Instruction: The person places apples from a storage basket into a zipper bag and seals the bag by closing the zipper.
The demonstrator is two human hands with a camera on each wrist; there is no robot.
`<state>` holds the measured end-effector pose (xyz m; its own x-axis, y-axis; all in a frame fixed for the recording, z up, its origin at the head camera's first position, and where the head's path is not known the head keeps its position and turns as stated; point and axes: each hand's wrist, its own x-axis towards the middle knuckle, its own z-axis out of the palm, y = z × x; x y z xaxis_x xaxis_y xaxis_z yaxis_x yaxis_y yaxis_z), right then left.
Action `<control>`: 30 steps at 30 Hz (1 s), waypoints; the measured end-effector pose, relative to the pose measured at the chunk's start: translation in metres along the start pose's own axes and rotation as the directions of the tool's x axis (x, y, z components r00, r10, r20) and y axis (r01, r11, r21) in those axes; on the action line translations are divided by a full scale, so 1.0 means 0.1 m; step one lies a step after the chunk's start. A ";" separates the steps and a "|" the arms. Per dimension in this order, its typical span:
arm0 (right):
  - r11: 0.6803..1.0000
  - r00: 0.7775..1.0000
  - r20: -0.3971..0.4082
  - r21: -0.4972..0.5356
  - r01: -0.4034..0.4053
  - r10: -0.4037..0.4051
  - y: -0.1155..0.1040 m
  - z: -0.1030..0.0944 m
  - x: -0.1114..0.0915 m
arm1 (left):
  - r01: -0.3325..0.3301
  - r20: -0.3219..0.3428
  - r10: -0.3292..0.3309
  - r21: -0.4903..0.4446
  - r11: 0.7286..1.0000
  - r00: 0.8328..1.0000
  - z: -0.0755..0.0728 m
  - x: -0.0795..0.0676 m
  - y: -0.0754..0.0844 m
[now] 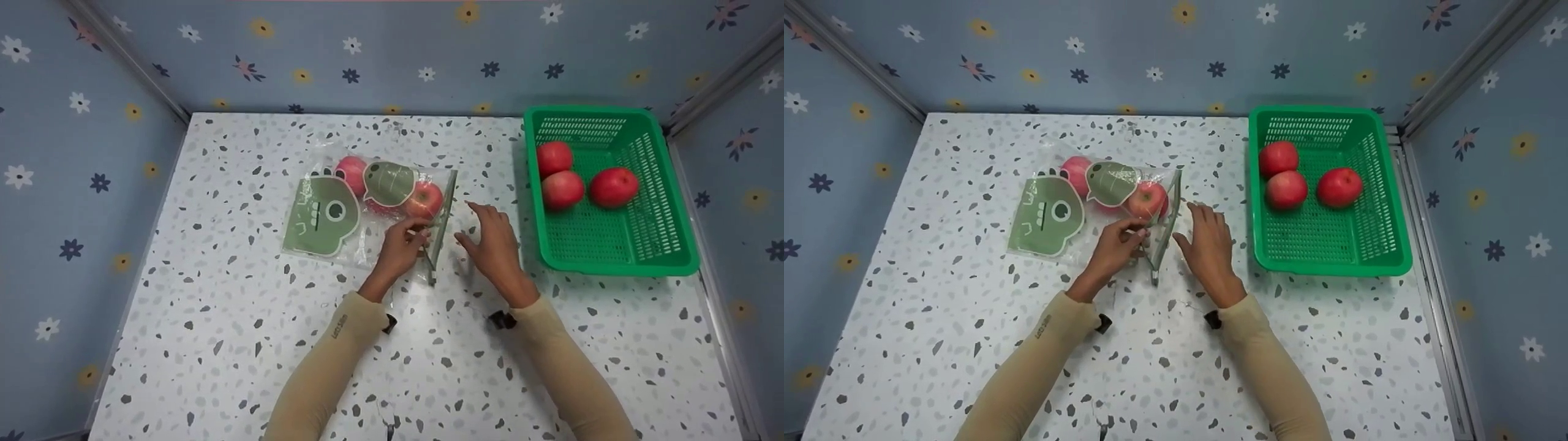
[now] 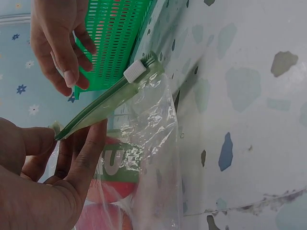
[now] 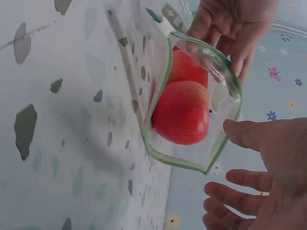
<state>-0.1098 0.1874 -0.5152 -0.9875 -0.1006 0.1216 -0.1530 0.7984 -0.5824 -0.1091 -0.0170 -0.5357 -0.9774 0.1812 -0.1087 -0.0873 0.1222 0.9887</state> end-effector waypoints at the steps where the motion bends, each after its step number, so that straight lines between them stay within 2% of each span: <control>1: 1.000 1.000 -0.006 0.002 0.007 -0.007 0.01 -0.02 -0.01 | 0.000 0.001 0.000 0.001 1.000 1.000 0.00 0.00 0.00; 6: 0.999 0.998 -0.046 0.012 0.039 -0.038 0.06 -0.18 -0.05 | -0.007 0.000 0.007 0.001 1.000 1.000 -0.01 0.00 -0.01; 19: 1.000 0.995 -0.094 0.003 -0.014 0.014 0.32 -0.80 -0.08 | -0.030 -0.001 0.030 0.009 1.000 1.000 0.00 0.01 -0.03; 30: 0.998 0.993 -0.113 -0.044 -0.033 0.028 0.58 -1.22 -0.10 | 0.002 0.006 -0.002 -0.012 1.000 1.000 -0.01 -0.02 -0.05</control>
<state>-0.1038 0.3071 -0.4521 -0.9807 -0.0100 0.1954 -0.1181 0.8265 -0.5504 -0.1071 -0.0194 -0.5399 -0.9761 0.1866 -0.1113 -0.0916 0.1112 0.9896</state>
